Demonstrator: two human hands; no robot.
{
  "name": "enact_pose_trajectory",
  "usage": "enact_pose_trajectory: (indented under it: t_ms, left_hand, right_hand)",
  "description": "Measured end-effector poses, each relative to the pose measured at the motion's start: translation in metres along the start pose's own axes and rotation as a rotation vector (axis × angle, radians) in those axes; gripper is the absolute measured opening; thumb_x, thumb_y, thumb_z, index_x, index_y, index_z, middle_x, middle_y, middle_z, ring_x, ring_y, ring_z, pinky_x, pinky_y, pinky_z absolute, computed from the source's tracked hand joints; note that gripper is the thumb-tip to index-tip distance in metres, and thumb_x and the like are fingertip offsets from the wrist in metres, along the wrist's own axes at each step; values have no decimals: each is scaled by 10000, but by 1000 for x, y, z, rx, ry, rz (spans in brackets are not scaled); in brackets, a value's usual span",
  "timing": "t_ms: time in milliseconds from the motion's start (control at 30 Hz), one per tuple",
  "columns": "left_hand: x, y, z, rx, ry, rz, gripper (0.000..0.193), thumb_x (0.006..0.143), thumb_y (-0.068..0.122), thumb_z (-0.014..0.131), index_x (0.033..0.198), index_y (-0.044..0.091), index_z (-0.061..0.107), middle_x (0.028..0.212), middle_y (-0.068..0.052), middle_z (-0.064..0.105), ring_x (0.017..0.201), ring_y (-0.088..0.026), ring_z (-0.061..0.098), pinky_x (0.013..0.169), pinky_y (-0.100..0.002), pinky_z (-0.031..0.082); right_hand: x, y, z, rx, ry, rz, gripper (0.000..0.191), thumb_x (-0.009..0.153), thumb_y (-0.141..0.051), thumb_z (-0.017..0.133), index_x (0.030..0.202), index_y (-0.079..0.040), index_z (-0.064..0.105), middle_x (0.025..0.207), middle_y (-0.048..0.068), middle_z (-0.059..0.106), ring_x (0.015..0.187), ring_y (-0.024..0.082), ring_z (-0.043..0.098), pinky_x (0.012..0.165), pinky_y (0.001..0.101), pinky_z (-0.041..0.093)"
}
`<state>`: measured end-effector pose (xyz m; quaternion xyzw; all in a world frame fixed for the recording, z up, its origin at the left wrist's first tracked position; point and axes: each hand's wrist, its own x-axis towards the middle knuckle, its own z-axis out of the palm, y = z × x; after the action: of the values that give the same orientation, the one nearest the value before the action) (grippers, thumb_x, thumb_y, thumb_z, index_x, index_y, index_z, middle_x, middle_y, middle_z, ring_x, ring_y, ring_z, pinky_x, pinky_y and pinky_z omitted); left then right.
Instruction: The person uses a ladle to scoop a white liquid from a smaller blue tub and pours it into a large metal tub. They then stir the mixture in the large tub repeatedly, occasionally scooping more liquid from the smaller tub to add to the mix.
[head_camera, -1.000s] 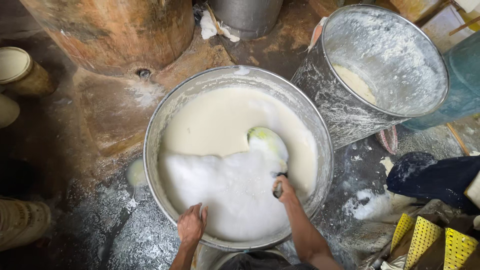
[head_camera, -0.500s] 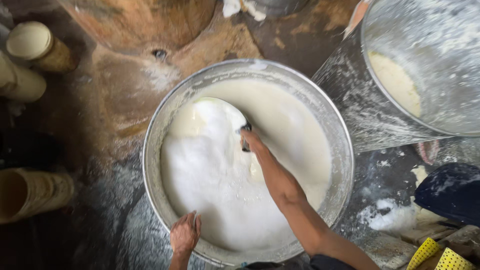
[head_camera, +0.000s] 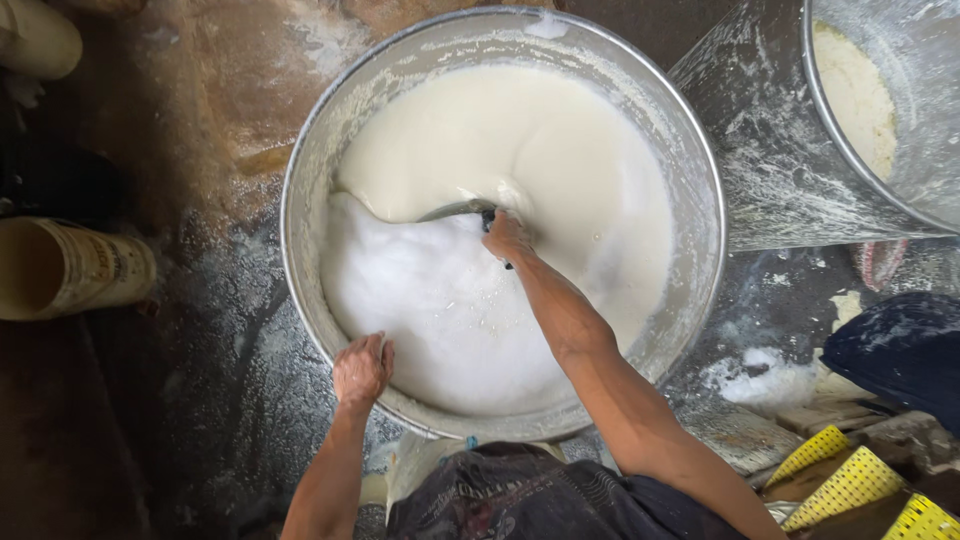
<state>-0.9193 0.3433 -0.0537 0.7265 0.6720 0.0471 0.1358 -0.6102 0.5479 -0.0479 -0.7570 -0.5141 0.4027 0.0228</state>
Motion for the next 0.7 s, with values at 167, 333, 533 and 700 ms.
enact_pose_trajectory:
  t_ms: [167, 333, 533, 700]
  left_hand:
    - [-6, -1, -3, -37, 60, 2, 290, 965, 328, 621, 1094, 99, 746, 1012, -107, 767, 919, -304, 727, 876, -454, 545]
    - [-12, -1, -7, -77, 75, 48, 309, 964, 335, 625, 1114, 93, 746, 1021, -119, 763, 959, -315, 718, 891, -467, 533]
    - [-18, 1, -10, -136, 68, 32, 344, 929, 374, 641, 1123, 115, 757, 1080, -111, 763, 964, -329, 710, 940, -456, 528]
    - [-16, 1, -1, -106, 43, 53, 372, 933, 399, 646, 1159, 123, 753, 1075, -121, 763, 957, -311, 726, 931, -454, 540]
  right_hand:
    - [-41, 63, 11, -56, 112, 40, 668, 771, -112, 662, 1404, -85, 449, 1146, 272, 643, 1094, 435, 629, 938, 525, 522]
    - [-99, 134, 13, 104, 215, 158, 607, 757, -147, 666, 1345, -108, 518, 976, 210, 737, 799, 362, 750, 869, 502, 564]
    - [-186, 224, 17, 575, 422, 122, 527, 789, -86, 679, 1295, -91, 533, 772, 108, 646, 503, 239, 630, 437, 379, 526]
    - [-219, 246, 39, 1168, 467, 284, 363, 798, -37, 664, 1111, -134, 507, 633, 62, 511, 434, 200, 509, 360, 382, 440]
